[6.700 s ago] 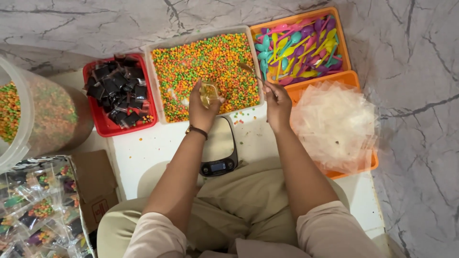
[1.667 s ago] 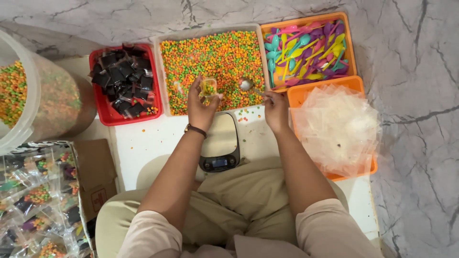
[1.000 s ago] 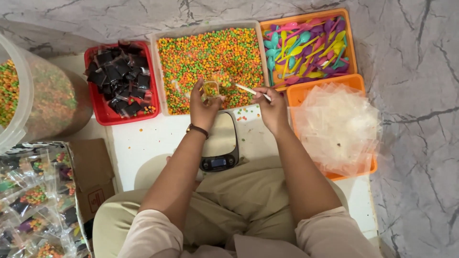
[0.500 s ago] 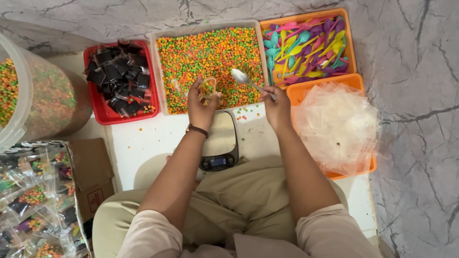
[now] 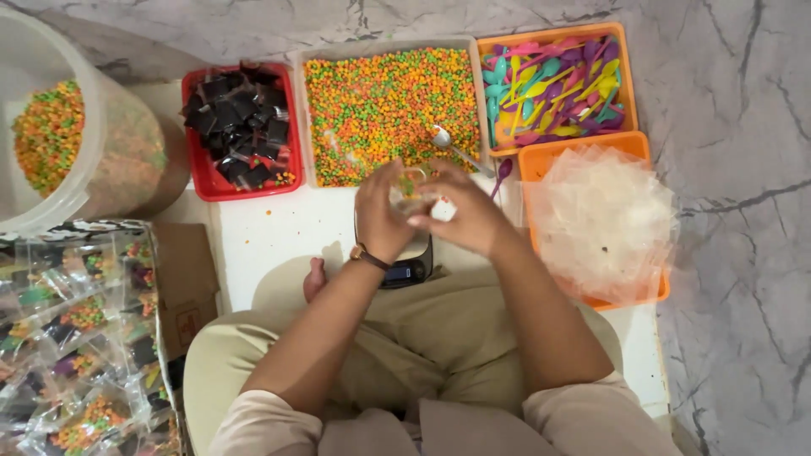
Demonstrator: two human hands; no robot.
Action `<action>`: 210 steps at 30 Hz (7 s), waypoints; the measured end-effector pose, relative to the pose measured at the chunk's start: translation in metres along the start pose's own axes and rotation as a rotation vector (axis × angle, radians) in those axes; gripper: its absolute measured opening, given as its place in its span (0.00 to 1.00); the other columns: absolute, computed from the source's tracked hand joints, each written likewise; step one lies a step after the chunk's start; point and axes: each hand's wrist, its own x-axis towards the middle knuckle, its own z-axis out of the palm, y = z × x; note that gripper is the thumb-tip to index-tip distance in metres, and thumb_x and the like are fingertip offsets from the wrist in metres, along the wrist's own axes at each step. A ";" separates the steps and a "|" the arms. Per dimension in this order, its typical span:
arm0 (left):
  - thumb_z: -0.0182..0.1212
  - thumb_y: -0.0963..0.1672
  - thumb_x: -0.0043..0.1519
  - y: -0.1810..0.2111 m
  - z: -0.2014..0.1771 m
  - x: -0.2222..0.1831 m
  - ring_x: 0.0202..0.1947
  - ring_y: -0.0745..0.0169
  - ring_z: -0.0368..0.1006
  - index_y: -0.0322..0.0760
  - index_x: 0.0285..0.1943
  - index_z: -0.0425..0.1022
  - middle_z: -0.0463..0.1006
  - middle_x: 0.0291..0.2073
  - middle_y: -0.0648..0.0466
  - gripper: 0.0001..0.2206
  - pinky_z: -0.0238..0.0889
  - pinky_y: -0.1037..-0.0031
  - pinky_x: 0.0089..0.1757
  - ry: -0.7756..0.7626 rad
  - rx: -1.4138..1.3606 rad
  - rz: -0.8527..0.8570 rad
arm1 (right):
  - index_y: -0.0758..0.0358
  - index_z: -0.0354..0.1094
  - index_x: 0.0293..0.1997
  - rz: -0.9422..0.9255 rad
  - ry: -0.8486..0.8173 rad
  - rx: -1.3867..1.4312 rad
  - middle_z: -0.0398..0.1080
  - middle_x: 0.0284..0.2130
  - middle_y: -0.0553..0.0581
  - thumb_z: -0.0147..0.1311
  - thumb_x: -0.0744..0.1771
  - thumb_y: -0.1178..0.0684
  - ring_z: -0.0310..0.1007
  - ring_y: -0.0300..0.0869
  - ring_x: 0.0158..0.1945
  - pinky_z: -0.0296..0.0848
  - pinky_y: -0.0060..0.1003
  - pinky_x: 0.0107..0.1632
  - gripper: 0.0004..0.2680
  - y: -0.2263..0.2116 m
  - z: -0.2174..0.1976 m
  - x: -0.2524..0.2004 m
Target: The person packages small colorful candies by scooping them into clear plastic bags, weighing the bags on a digital scale, and sealing the bags by hand using a small piece of tape or adhesive.
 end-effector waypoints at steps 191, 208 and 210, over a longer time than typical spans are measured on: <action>0.60 0.50 0.63 0.187 -0.191 -0.171 0.51 0.61 0.67 0.28 0.66 0.68 0.75 0.53 0.48 0.27 0.63 0.65 0.53 -0.731 -0.926 0.152 | 0.54 0.75 0.30 -0.866 -0.327 -0.170 0.71 0.23 0.46 0.61 0.65 0.58 0.70 0.45 0.35 0.65 0.43 0.47 0.04 -0.331 -0.045 -0.166; 0.55 0.62 0.62 0.213 -0.194 -0.168 0.63 0.47 0.62 0.26 0.76 0.50 0.61 0.65 0.35 0.45 0.66 0.56 0.55 -0.697 -1.080 0.050 | 0.56 0.77 0.46 -0.658 -0.222 -0.021 0.79 0.39 0.48 0.59 0.68 0.53 0.75 0.46 0.52 0.57 0.50 0.60 0.05 -0.293 -0.022 -0.189; 0.61 0.60 0.59 0.200 -0.183 -0.169 0.62 0.48 0.61 0.28 0.76 0.51 0.62 0.62 0.37 0.45 0.65 0.55 0.55 -0.623 -1.056 0.026 | 0.59 0.78 0.46 -0.638 -0.169 0.030 0.79 0.37 0.51 0.61 0.67 0.57 0.76 0.49 0.49 0.63 0.49 0.58 0.05 -0.285 -0.021 -0.190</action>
